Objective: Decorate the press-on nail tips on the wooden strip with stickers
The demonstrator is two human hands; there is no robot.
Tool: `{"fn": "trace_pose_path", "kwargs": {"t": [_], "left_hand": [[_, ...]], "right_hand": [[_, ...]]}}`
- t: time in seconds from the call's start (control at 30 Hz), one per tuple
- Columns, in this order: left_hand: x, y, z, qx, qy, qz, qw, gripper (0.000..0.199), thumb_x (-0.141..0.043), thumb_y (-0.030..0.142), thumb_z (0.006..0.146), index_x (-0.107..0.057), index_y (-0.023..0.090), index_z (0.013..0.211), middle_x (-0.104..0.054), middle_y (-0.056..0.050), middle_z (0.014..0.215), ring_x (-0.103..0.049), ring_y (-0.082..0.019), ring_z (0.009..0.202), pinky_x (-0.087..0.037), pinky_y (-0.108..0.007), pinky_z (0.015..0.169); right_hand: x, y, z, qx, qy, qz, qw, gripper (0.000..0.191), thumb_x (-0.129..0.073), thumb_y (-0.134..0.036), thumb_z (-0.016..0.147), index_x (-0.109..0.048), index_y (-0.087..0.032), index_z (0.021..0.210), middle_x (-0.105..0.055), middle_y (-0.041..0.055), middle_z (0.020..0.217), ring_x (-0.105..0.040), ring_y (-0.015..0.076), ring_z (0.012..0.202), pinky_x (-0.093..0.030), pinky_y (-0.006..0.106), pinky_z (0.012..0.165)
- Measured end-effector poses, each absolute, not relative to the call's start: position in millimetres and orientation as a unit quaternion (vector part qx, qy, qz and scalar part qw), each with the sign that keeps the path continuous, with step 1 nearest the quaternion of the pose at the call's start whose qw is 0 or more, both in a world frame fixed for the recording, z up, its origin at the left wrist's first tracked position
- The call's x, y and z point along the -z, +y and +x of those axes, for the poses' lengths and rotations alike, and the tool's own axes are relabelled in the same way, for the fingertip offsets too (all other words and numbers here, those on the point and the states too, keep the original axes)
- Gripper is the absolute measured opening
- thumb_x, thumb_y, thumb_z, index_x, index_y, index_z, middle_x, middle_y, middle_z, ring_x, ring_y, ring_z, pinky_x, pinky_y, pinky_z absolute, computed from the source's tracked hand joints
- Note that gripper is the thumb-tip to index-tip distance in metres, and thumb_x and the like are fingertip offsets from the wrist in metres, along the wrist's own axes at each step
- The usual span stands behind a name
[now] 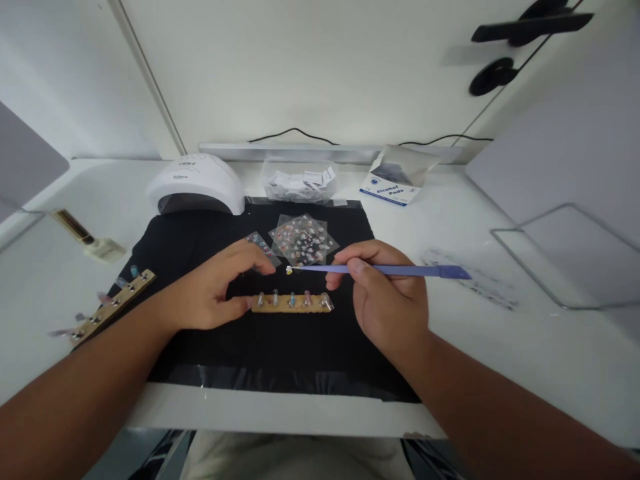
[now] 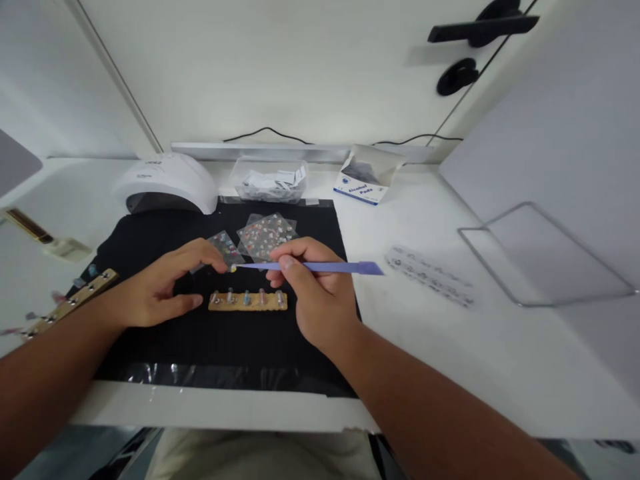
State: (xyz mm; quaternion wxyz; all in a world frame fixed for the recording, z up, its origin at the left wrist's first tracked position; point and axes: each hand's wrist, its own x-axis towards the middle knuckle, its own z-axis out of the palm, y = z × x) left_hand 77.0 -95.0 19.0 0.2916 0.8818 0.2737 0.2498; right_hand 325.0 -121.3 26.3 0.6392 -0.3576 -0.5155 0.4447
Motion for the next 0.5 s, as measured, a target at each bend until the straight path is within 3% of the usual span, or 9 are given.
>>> {"fn": "trace_pose_path", "kwargs": {"t": [0.27,0.5], "left_hand": [[-21.4,-101.2,87.3,-0.136,0.314,0.903,0.259,0.043,-0.067,0.012,0.074,-0.054,0.016,0.114,-0.060,-0.009,0.109,-0.057,-0.026,0.104,-0.048,-0.043,0.093],[-17.9,-97.9,84.6,-0.156,0.304,0.907,0.247,0.036,-0.055,0.008,0.082,-0.054,0.018,0.116,-0.065,-0.005,0.097,-0.061,-0.021,0.091,-0.049,-0.035,0.084]], "right_hand": [[-26.9,-122.9,324.7,-0.443,-0.524,-0.362,0.631,0.014,-0.063,-0.013,0.078,-0.074,-0.020,0.075,-0.068,-0.0033,0.061,-0.065,0.0109,0.054,-0.056,0.024,0.052],[-24.7,-121.5,324.2,-0.439,-0.539,-0.371,0.616,0.014,-0.063,-0.013,0.080,-0.074,-0.021,0.075,-0.068,-0.0018,0.061,-0.064,0.0116,0.055,-0.055,0.024,0.053]]}}
